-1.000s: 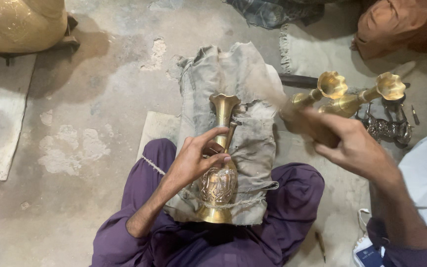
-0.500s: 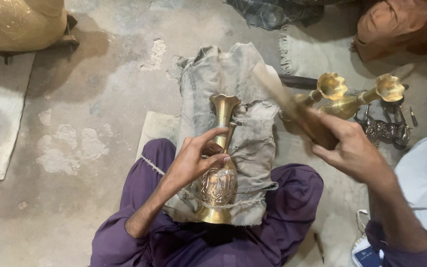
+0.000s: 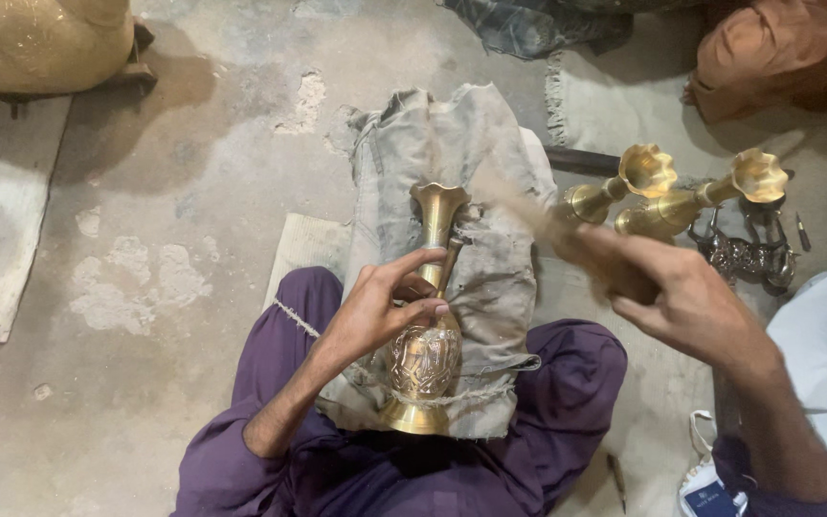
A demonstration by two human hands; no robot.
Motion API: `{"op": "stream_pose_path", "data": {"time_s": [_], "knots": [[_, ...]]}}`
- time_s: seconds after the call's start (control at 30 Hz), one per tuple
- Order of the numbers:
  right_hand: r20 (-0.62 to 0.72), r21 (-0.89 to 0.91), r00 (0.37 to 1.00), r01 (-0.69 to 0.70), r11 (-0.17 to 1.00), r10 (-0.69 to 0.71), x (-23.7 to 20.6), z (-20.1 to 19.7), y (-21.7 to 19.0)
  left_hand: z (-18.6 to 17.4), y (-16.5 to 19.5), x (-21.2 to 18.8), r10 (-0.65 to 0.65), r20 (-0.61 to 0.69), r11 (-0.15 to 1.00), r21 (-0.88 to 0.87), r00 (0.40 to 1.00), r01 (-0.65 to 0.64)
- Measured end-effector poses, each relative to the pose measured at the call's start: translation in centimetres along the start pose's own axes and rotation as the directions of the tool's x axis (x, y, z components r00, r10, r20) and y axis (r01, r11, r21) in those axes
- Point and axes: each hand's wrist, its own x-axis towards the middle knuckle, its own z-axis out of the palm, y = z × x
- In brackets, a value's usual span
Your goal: The person sits on the floor with a brass vase resting on a cloth cushion on their lap. They hold a small chisel against the vase surface and strike it with a wooden mallet to carve decorative patterns, repositioning the chisel and rotating the vase to work on different areas.
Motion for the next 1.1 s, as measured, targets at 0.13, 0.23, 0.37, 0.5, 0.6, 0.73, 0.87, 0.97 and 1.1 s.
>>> {"op": "stream_pose_path", "data": {"time_s": [0.13, 0.23, 0.37, 0.5, 0.6, 0.73, 0.87, 0.97, 1.1], "knots": [[0.092, -0.282, 0.962, -0.222, 0.933, 0.256, 0.1, 0.5, -0.3, -0.3, -0.5, 0.0, 0.032, 0.008, 0.997, -0.074, 0.999, -0.031], [0.075, -0.249, 0.991, -0.09, 0.964, 0.112, 0.7, 1.2, -0.6, -0.4, -0.7, -0.1, 0.038, -0.004, 0.992, -0.123, 0.999, -0.038], [0.172, -0.33, 0.96, -0.157, 0.931, 0.222, 1.6, 1.9, -0.5, -0.3, -0.5, 0.1, 0.027, -0.009, 0.999, -0.025, 1.0, -0.027], [0.106, -0.274, 0.971, -0.18, 0.945, 0.216, 1.9, 1.0, 0.2, -0.2, -0.1, -0.1, 0.003, 0.012, 0.998, -0.055, 1.0, -0.003], [-0.135, 0.04, 0.984, 0.12, 0.992, -0.113, 1.9, 0.2, 0.3, -0.2, 0.0, 0.0, 0.006, 0.023, 0.995, -0.101, 1.0, -0.004], [0.05, -0.147, 0.999, 0.004, 0.989, 0.004, 2.0, -0.7, 0.1, -0.3, 0.0, -0.1, 0.001, 0.011, 0.998, -0.057, 1.0, 0.0], [0.031, -0.158, 0.992, -0.112, 0.981, 0.119, 2.1, -0.9, 0.3, -0.4, 0.0, -0.1, -0.009, 0.018, 0.996, -0.089, 1.0, 0.011], [0.105, -0.178, 0.986, -0.106, 0.978, 0.127, 2.2, -0.8, 0.9, -0.4, 0.1, 0.1, -0.002, 0.01, 0.999, -0.04, 1.0, 0.002], [0.084, -0.288, 0.974, -0.178, 0.941, 0.21, 2.0, -0.7, 1.3, -0.2, 0.2, 0.0, -0.01, 0.028, 0.989, -0.15, 1.0, 0.014]]}}
